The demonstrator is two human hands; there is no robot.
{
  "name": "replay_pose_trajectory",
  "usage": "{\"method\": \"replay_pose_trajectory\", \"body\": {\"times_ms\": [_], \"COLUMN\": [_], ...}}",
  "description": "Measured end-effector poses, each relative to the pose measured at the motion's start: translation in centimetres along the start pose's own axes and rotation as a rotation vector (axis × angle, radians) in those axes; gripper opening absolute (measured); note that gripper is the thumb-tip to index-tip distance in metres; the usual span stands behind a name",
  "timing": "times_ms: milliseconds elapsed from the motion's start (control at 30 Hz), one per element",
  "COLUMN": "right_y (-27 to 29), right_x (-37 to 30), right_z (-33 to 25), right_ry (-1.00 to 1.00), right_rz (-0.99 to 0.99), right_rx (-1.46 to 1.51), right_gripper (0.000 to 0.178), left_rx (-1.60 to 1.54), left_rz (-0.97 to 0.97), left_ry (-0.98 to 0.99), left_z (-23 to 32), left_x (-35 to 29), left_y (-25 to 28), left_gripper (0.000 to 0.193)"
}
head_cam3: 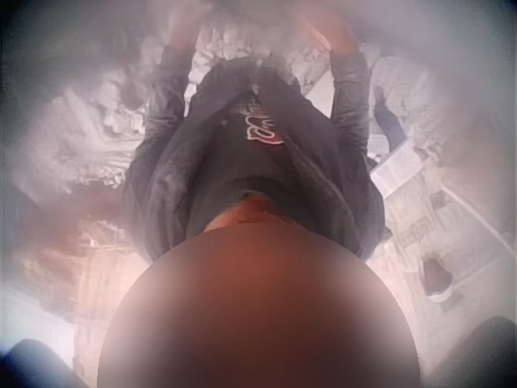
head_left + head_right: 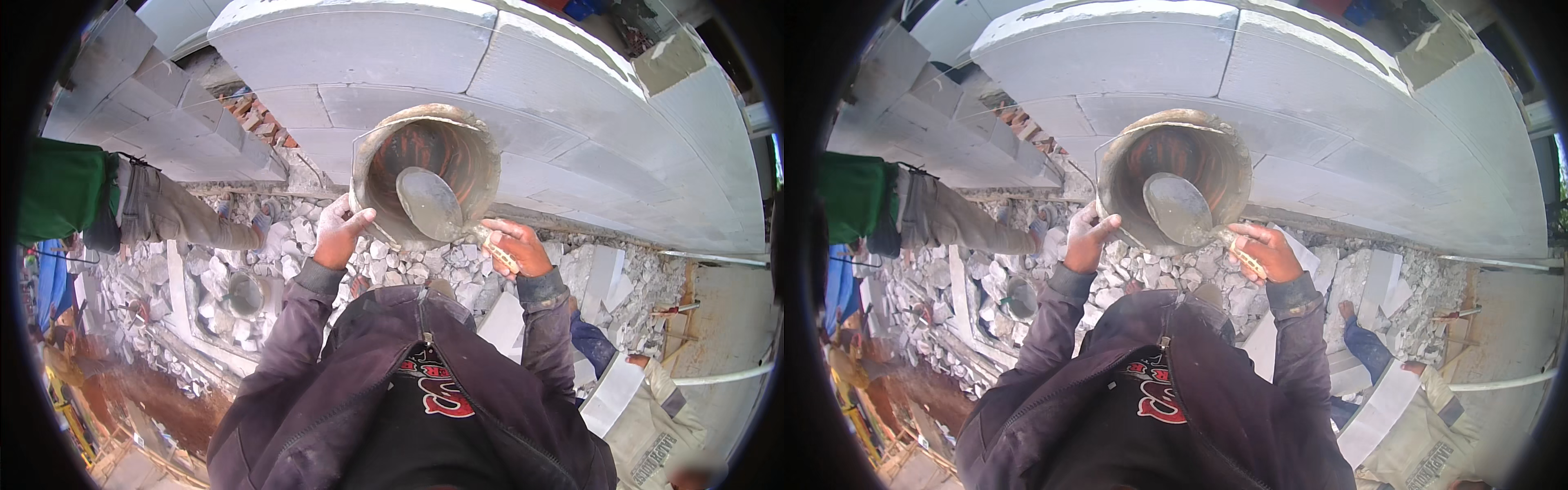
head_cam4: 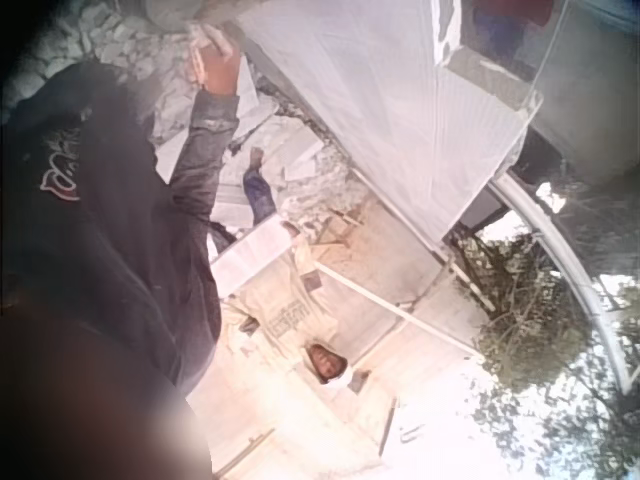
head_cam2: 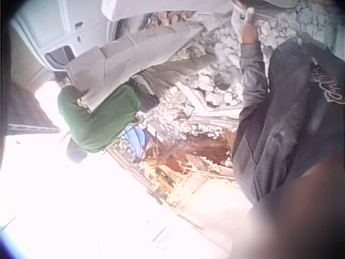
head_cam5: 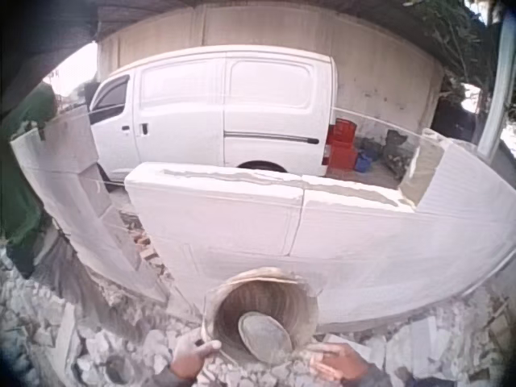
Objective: The person scoops mortar from a bucket with a trowel and applies it to the top of a partially built wall. They place a white block onto the mortar, tap it into position with a hammer, and continue adding mortar and blocks. The person also breaks a block with a hammer to fit a gap.
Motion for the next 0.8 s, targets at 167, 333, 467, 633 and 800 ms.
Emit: {"method": "replay_pose_trajectory", "body": {"times_ms": [167, 333, 467, 633, 800], "right_y": [-0.1, -8.8, -21.2, -41.0, -64.0], "right_x": [3.0, 15.8, 25.5, 35.9, 42.9], "right_z": [0.1, 3.7, 8.8, 16.4, 25.5], "right_ry": [0.037, -0.135, -0.192, 0.292, 0.788], "right_rz": [-0.051, -0.246, -0.442, -0.672, -0.872], "right_rx": [-0.144, -0.513, -0.767, -1.240, -1.443], "right_gripper": [0.039, 0.029, 0.022, 0.032, 0.041], "left_rx": [-0.088, -0.026, 0.047, -0.441, -0.985], "left_rz": [0.490, 1.207, 1.669, 1.953, 1.984], "left_ry": [-0.078, 0.184, 0.291, 0.162, -0.074], "left_z": [-8.1, -20.9, -29.1, -40.8, -49.0], "left_x": [-3.1, -13.6, -26.6, -35.8, -39.2], "left_y": [11.2, 22.8, 27.6, 32.1, 33.0], "left_gripper": [0.037, 0.054, 0.043, 0.046, 0.043]}}
Point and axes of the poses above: each hand's wrist, its own x-axis towards the middle knuckle, its own y-axis out of the back of the hand, z = x × y, the point moved 5 cm from there along x, towards the middle knuckle, and after that the axes turned 12 degrees about -x, right-handed, at the moved point
